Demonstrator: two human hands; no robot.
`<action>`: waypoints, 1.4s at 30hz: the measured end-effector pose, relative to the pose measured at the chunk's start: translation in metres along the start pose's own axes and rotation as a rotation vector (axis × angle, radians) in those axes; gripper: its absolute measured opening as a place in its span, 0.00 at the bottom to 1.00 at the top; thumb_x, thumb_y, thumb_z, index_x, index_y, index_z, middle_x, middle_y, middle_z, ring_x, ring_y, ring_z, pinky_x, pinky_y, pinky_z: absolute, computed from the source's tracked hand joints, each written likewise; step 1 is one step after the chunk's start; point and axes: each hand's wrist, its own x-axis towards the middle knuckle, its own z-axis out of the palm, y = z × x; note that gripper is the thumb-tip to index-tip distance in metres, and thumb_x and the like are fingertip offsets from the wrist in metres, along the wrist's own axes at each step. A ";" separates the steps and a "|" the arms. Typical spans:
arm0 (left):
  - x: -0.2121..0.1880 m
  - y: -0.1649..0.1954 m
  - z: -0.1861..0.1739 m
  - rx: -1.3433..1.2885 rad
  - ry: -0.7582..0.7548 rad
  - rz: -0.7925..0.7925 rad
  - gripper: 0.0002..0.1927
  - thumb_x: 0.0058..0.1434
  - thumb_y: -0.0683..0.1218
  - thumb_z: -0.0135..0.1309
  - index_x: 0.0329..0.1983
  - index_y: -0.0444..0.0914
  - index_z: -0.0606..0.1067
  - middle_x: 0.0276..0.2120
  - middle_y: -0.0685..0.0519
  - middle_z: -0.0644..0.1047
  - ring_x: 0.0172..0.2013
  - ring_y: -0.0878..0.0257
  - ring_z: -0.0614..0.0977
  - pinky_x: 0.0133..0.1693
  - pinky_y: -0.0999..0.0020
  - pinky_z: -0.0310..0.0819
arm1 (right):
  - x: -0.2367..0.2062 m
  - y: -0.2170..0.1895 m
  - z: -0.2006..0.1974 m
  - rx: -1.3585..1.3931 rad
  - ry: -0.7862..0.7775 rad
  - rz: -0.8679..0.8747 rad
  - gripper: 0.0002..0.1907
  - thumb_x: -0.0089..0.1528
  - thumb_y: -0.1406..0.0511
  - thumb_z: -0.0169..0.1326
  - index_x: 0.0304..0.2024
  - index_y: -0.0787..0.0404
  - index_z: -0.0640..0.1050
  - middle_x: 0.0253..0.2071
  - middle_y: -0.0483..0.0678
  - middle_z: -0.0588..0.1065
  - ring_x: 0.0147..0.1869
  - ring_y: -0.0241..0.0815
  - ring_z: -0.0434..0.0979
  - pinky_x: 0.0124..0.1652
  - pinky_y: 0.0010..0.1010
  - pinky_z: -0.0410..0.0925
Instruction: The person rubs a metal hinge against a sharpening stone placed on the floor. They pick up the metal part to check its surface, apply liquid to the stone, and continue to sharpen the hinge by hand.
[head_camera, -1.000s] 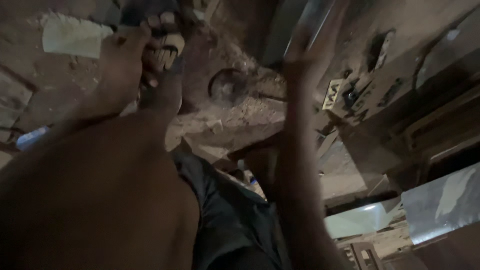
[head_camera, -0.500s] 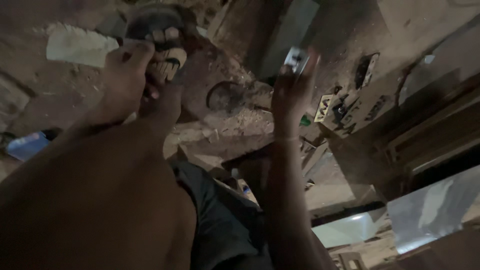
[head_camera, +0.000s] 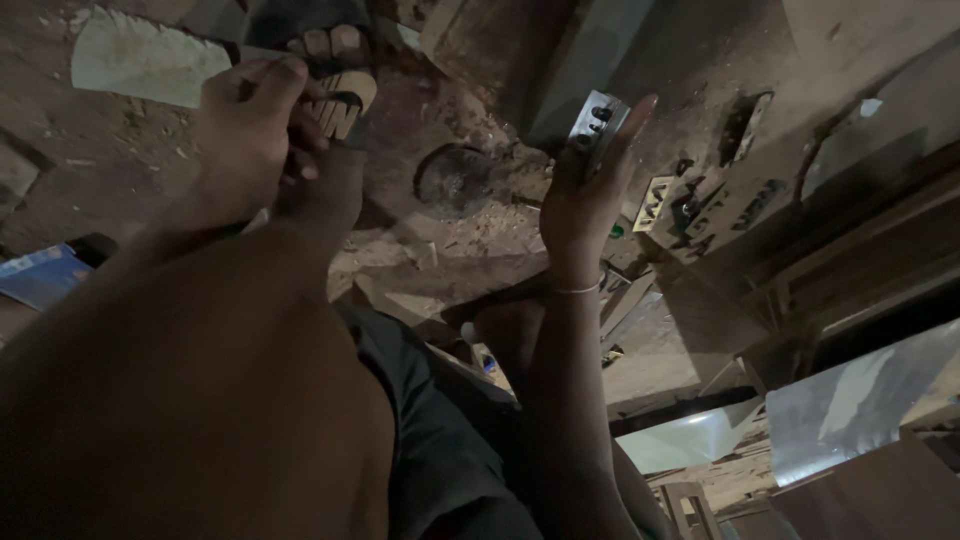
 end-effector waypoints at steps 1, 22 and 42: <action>-0.001 0.001 0.001 0.035 0.029 -0.049 0.17 0.74 0.52 0.52 0.43 0.31 0.77 0.28 0.46 0.79 0.22 0.61 0.80 0.18 0.67 0.72 | -0.001 0.001 0.001 -0.068 0.015 -0.048 0.44 0.71 0.78 0.48 0.81 0.56 0.41 0.46 0.46 0.71 0.43 0.35 0.70 0.46 0.26 0.70; -0.003 0.001 -0.004 0.105 -0.030 0.047 0.18 0.77 0.50 0.49 0.42 0.30 0.77 0.27 0.44 0.78 0.19 0.57 0.75 0.20 0.59 0.67 | 0.063 0.067 0.026 -0.466 0.108 -0.176 0.41 0.66 0.76 0.41 0.79 0.60 0.43 0.79 0.69 0.47 0.38 0.43 0.69 0.39 0.35 0.74; 0.003 -0.007 0.000 0.012 -0.038 0.192 0.14 0.78 0.50 0.47 0.47 0.34 0.77 0.32 0.48 0.80 0.23 0.62 0.80 0.21 0.62 0.76 | -0.012 0.052 0.023 -0.159 0.037 0.052 0.38 0.71 0.74 0.44 0.80 0.63 0.45 0.39 0.60 0.67 0.35 0.47 0.65 0.38 0.40 0.63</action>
